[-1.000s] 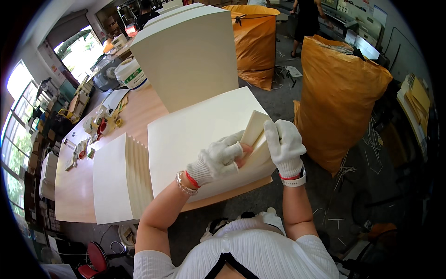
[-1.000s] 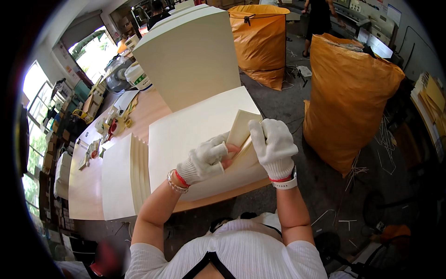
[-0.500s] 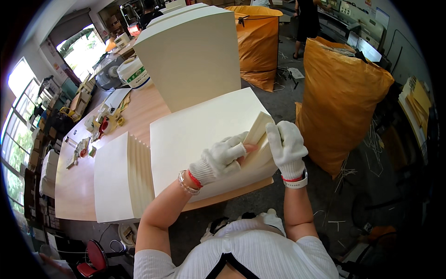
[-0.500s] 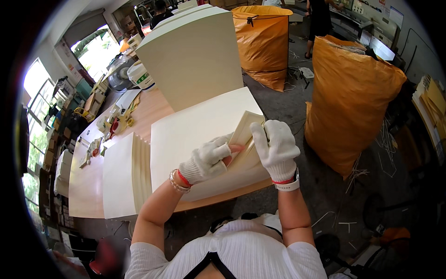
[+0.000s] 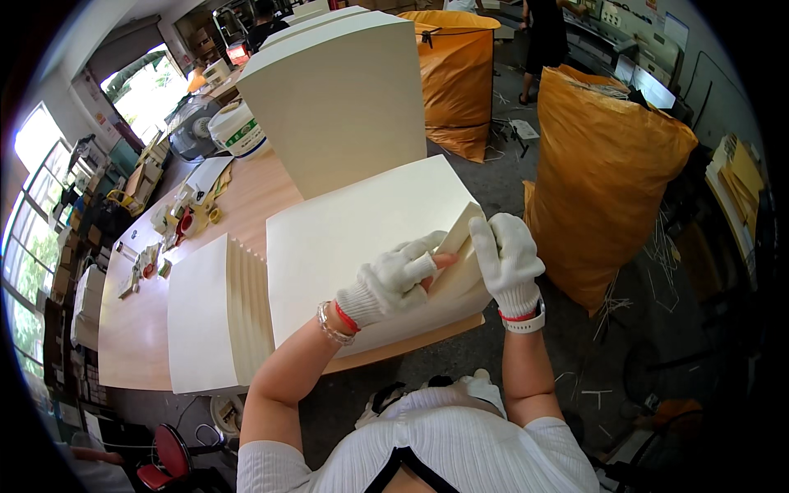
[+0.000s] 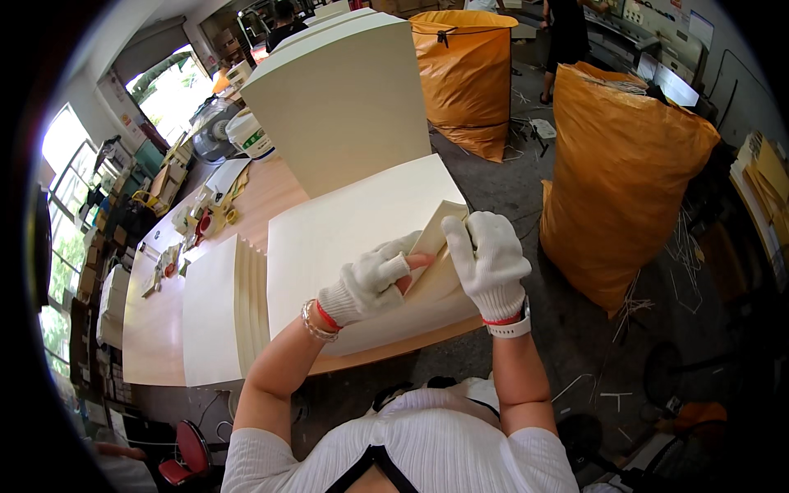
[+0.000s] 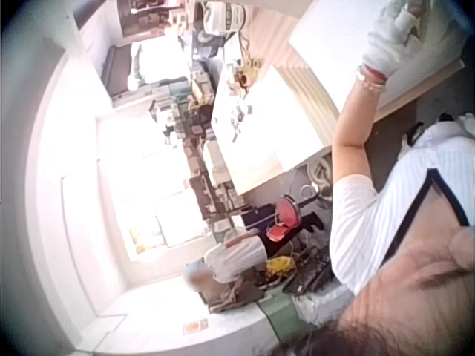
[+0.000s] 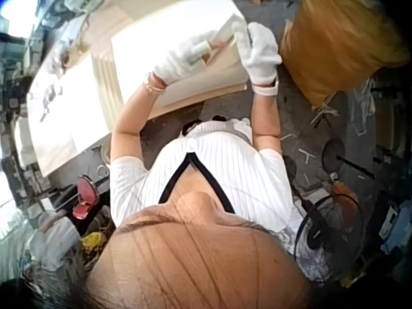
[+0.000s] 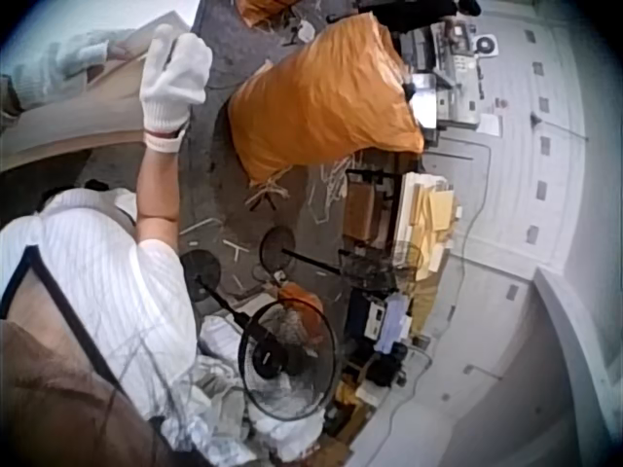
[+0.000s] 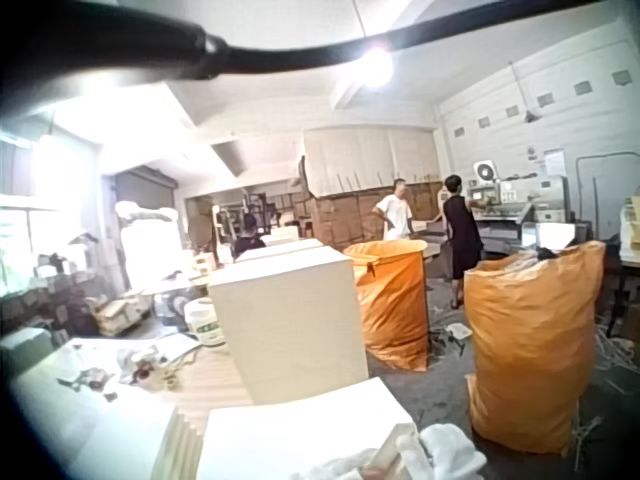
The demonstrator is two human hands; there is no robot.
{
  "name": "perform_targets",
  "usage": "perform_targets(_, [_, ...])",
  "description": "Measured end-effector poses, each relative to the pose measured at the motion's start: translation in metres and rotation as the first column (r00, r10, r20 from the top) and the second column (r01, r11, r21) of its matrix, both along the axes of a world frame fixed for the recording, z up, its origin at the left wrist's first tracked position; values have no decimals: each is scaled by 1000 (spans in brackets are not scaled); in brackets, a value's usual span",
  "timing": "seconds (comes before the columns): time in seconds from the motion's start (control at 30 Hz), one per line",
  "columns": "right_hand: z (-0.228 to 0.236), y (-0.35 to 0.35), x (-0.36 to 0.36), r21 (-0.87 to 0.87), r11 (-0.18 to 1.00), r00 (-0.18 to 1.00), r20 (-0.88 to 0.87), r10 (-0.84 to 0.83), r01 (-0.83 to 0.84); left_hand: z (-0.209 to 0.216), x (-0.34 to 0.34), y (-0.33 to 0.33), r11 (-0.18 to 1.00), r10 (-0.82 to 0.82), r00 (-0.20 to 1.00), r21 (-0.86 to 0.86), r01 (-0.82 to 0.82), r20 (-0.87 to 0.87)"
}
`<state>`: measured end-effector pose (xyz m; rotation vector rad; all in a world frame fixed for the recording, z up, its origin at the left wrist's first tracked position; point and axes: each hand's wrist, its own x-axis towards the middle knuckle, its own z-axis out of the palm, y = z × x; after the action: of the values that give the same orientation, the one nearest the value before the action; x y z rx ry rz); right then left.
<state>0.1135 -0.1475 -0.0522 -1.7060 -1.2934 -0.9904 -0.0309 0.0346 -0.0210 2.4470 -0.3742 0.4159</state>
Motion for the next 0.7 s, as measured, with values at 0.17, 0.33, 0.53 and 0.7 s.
perform_targets(0.17, [2, 0, -1, -62, 993, 993, 81, -91, 96, -15, 3, 2, 995, 3, 998, -99, 4, 64])
perform_targets(0.33, [2, 0, -1, -16, 996, 989, 122, -84, 87, -18, 6, 2, 995, 36, 998, -99, -30, 58])
perform_targets(0.53, [-1, -2, 3, 45, 999, 994, 106, 19, -24, -11, 4, -2, 997, 44, 998, -71, -41, 47])
perform_targets(0.7, [-1, -1, 1, 13, 1000, 1000, -5, 26, -26, -9, 2, 5, 1000, 3, 999, 14, -3, -47])
